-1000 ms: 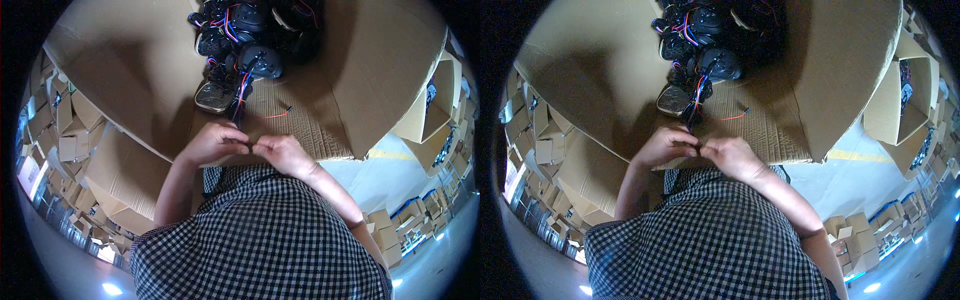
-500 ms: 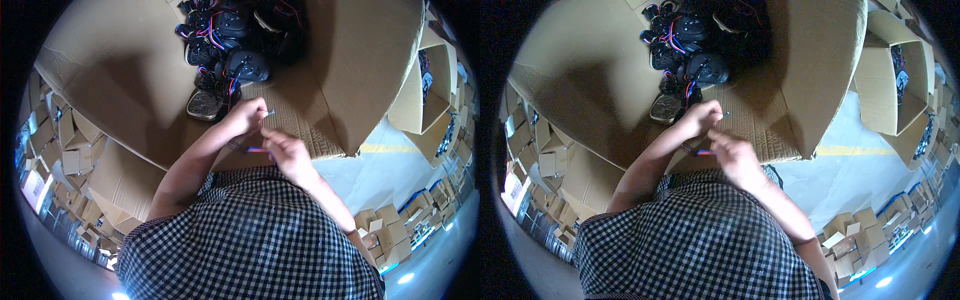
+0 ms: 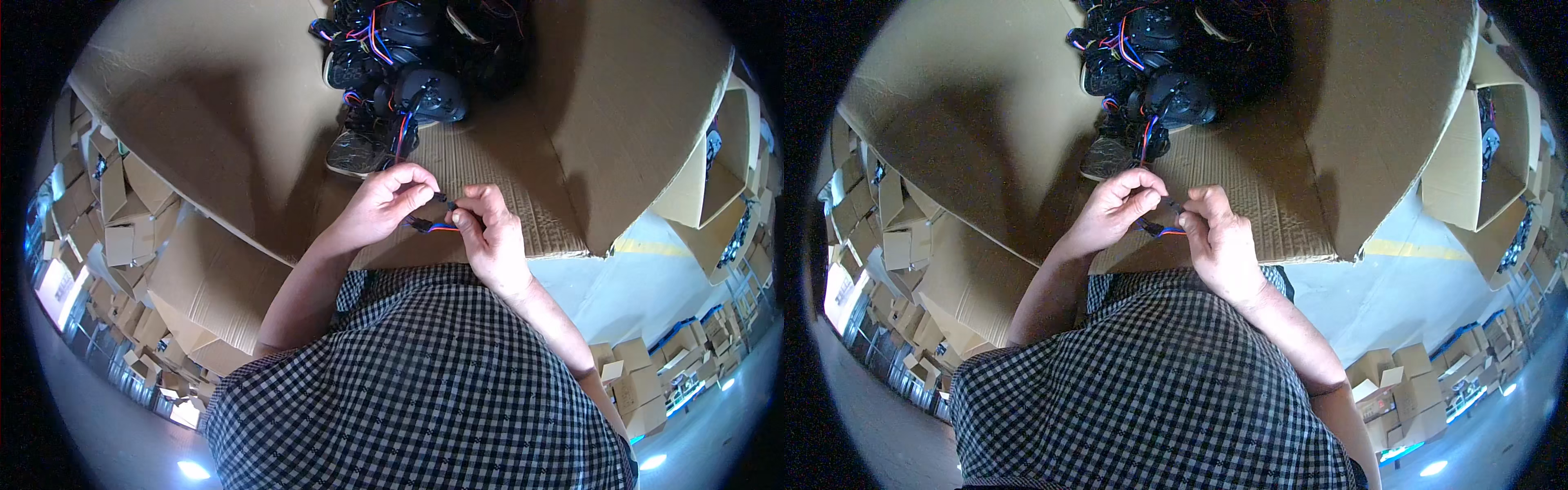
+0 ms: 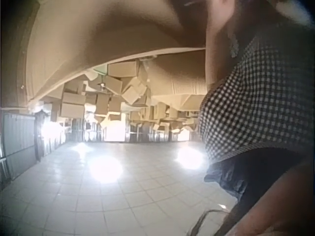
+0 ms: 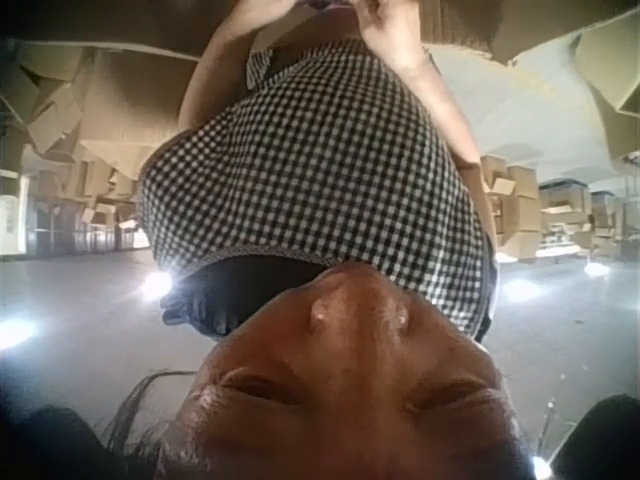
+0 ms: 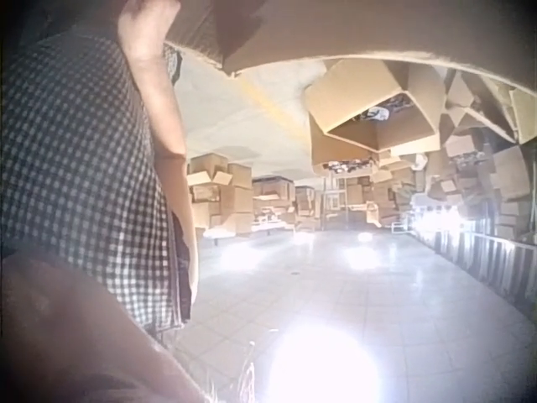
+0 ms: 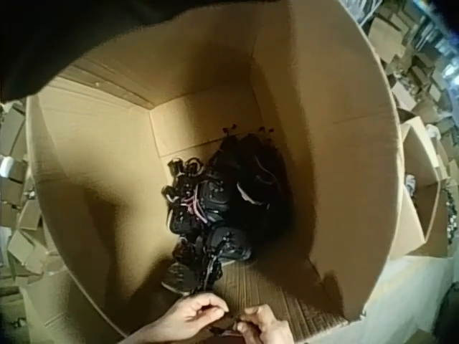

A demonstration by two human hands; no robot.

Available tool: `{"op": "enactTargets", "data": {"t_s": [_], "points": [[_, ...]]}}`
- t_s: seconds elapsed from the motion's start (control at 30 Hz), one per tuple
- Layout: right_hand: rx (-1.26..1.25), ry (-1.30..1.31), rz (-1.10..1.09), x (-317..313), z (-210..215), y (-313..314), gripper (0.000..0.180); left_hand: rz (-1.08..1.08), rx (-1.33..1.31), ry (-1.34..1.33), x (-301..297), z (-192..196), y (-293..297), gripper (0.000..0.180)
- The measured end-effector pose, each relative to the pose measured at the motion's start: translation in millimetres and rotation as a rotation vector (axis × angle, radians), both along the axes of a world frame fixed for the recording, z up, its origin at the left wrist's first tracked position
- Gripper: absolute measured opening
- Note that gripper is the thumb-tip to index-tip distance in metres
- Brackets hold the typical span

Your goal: The person connects wire harnesses to electronic dashboard displays by hand, then verifies that the displays power on.

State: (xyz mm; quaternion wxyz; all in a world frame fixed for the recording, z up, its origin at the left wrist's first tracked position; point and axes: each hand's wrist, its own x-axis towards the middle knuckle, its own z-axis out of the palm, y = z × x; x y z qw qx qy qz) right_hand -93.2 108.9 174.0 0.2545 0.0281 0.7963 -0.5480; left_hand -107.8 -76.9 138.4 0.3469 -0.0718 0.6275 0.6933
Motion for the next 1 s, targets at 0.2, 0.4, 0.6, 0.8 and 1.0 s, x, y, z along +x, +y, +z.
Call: {"op": "enactTargets", "data": {"t_s": [0.2, 0.4, 0.6, 0.8, 1.0], "points": [[0.026, 0.008, 0.040, 0.8, -4.0, -2.4, 0.024, -0.011, 0.010, 0.072, 0.3, -2.9, -4.4, 0.008], [0.023, -0.002, 0.073, -1.2, -3.8, -4.9, 0.021, -0.095, -0.038, 0.189, -0.9, -9.6, -8.3, 0.006], [0.039, -0.074, 0.100, -4.4, -2.4, -3.8, 0.018, -0.141, -0.007, 0.180, 3.1, -11.4, -6.1, 0.006], [0.006, -0.070, 0.137, 1.6, -6.2, -7.0, 0.017, -0.047, 0.045, 0.085, 18.4, -14.3, -5.5, 0.008], [0.140, -0.028, 0.101, 2.0, -4.6, -9.6, 0.013, 0.008, -0.016, -0.075, 28.6, -6.5, 0.8, 0.013]]}}
